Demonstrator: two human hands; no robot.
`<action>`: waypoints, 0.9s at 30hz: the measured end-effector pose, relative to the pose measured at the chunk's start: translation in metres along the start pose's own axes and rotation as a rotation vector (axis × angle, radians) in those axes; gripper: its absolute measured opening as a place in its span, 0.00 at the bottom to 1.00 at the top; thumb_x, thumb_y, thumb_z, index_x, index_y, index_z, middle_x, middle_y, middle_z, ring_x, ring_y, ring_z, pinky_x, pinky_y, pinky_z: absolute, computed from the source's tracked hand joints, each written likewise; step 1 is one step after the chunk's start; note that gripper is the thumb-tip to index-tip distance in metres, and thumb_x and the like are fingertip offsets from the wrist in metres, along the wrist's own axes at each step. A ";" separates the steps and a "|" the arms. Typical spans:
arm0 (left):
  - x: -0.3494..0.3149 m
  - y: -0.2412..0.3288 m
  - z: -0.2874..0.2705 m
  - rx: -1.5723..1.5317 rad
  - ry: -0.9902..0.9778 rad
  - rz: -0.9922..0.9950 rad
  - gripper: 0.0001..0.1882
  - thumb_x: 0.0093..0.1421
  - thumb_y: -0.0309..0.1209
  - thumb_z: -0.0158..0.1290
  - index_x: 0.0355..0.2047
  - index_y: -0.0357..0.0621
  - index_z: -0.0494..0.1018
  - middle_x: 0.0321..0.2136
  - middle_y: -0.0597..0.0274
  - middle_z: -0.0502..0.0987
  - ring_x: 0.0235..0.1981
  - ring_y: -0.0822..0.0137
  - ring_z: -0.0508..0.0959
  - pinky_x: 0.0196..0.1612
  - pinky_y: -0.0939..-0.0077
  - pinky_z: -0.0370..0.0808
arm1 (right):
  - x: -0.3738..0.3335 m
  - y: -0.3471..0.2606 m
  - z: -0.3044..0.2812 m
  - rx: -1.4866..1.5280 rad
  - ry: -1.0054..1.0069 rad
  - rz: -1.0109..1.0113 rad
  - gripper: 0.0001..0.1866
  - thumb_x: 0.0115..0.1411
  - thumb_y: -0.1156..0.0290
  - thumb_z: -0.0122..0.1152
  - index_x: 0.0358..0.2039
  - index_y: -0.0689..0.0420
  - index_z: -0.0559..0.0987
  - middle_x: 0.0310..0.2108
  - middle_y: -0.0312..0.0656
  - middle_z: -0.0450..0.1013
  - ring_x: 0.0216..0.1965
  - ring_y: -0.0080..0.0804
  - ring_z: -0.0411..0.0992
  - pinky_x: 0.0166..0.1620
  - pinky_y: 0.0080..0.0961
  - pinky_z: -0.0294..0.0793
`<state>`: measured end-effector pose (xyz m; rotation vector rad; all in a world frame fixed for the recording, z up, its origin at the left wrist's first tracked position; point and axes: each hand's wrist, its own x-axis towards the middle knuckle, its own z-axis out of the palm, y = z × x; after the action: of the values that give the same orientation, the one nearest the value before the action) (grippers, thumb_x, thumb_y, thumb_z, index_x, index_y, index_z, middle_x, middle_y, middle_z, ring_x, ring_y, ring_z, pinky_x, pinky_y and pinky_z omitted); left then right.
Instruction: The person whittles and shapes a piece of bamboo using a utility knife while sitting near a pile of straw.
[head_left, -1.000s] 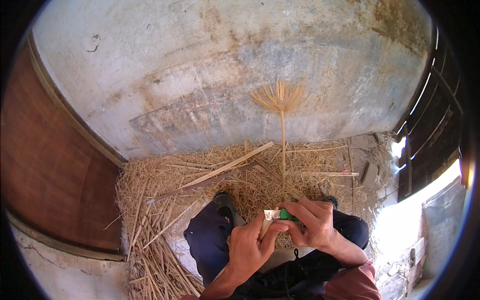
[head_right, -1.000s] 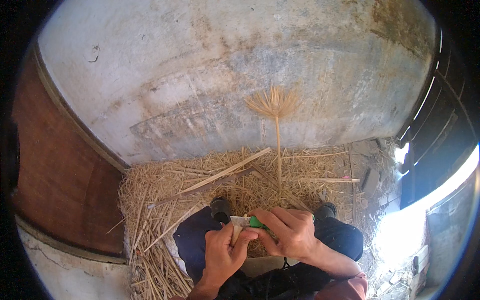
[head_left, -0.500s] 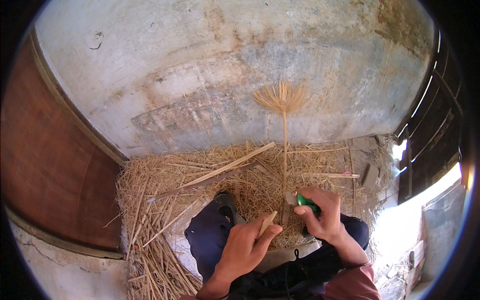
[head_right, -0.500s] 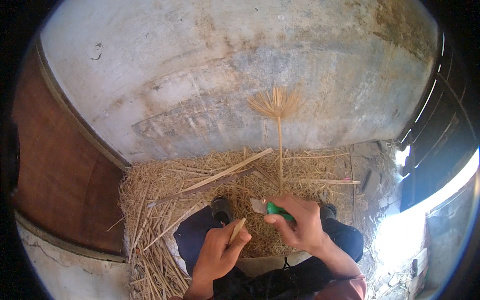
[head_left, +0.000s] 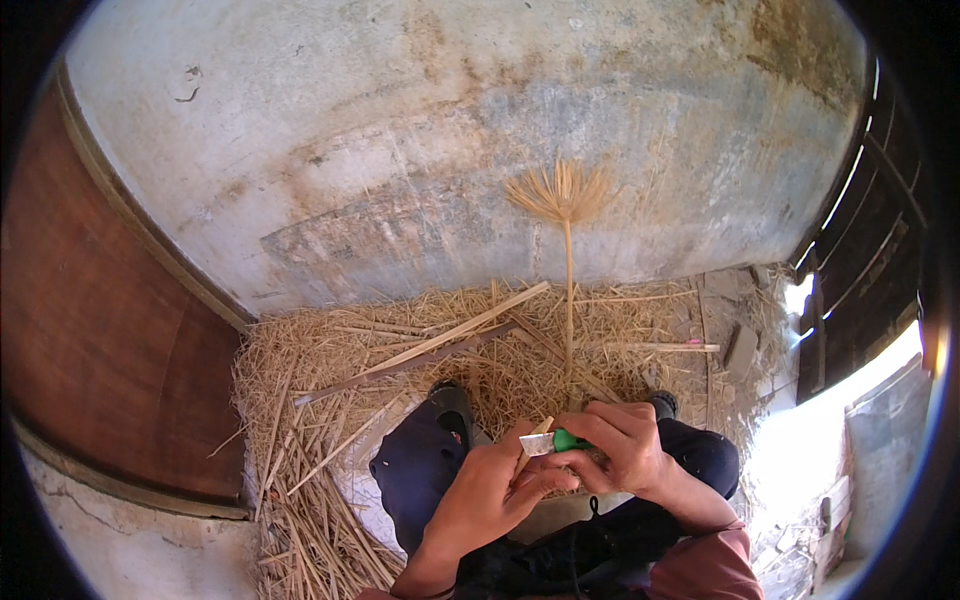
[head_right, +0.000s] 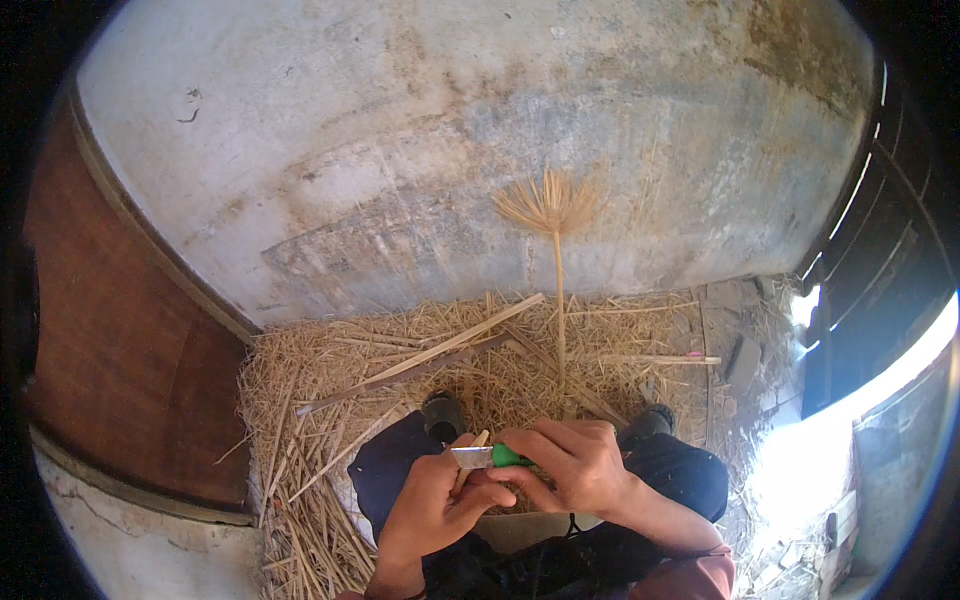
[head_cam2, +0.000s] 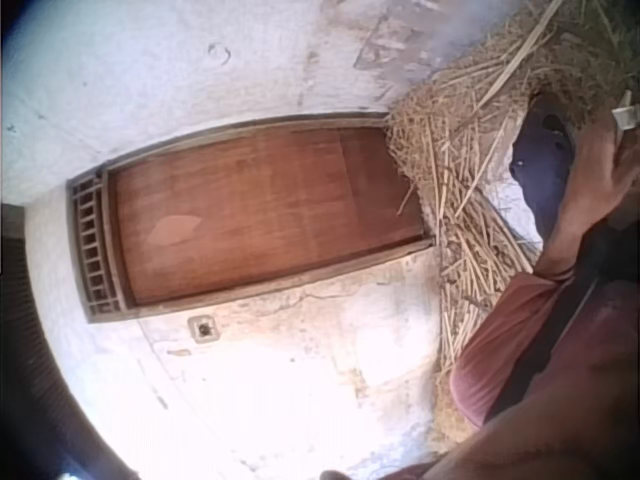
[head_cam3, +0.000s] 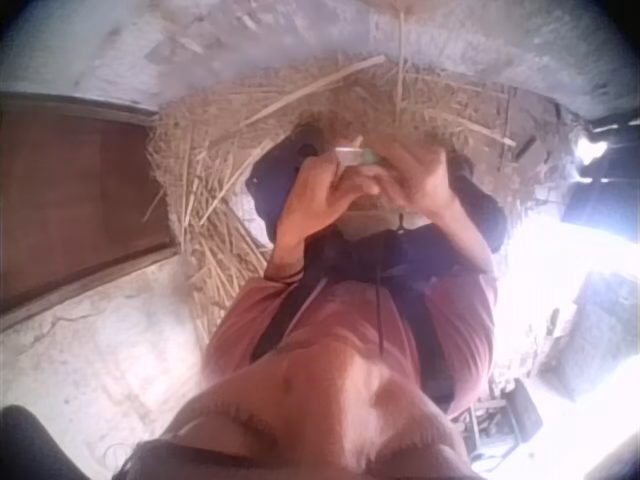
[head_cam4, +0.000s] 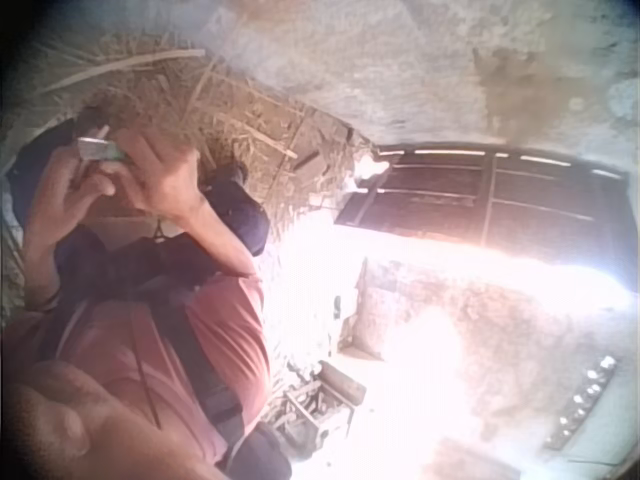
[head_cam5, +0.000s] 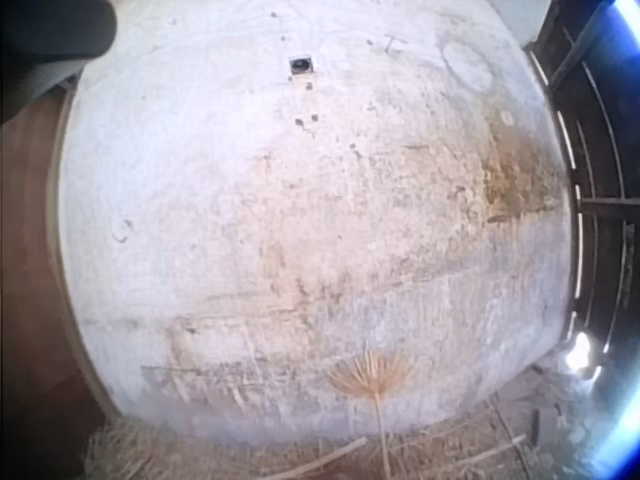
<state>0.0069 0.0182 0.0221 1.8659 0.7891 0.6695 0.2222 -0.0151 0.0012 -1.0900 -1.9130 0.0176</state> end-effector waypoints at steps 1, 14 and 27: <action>0.001 0.002 0.000 0.018 0.002 0.013 0.20 0.70 0.40 0.64 0.48 0.37 0.73 0.23 0.49 0.77 0.20 0.54 0.79 0.25 0.65 0.71 | -0.001 0.001 0.002 -0.007 0.010 0.007 0.19 0.55 0.61 0.80 0.42 0.57 0.86 0.24 0.36 0.76 0.20 0.34 0.76 0.22 0.30 0.73; 0.003 0.003 0.011 0.071 0.129 -0.011 0.17 0.70 0.39 0.64 0.40 0.36 0.78 0.17 0.53 0.74 0.15 0.57 0.75 0.21 0.65 0.67 | -0.002 0.001 0.004 -0.010 0.072 0.053 0.16 0.56 0.66 0.78 0.43 0.58 0.85 0.26 0.38 0.78 0.20 0.35 0.77 0.22 0.30 0.74; 0.002 -0.002 0.003 -0.167 -0.028 -0.058 0.15 0.70 0.38 0.65 0.43 0.37 0.80 0.18 0.60 0.72 0.18 0.74 0.65 0.22 0.70 0.62 | 0.002 -0.002 -0.005 0.052 -0.030 0.035 0.19 0.56 0.62 0.78 0.44 0.58 0.86 0.26 0.39 0.78 0.20 0.36 0.77 0.22 0.32 0.74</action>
<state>0.0099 0.0186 0.0188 1.6919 0.7435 0.6509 0.2236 -0.0169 0.0065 -1.0939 -1.9091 0.1029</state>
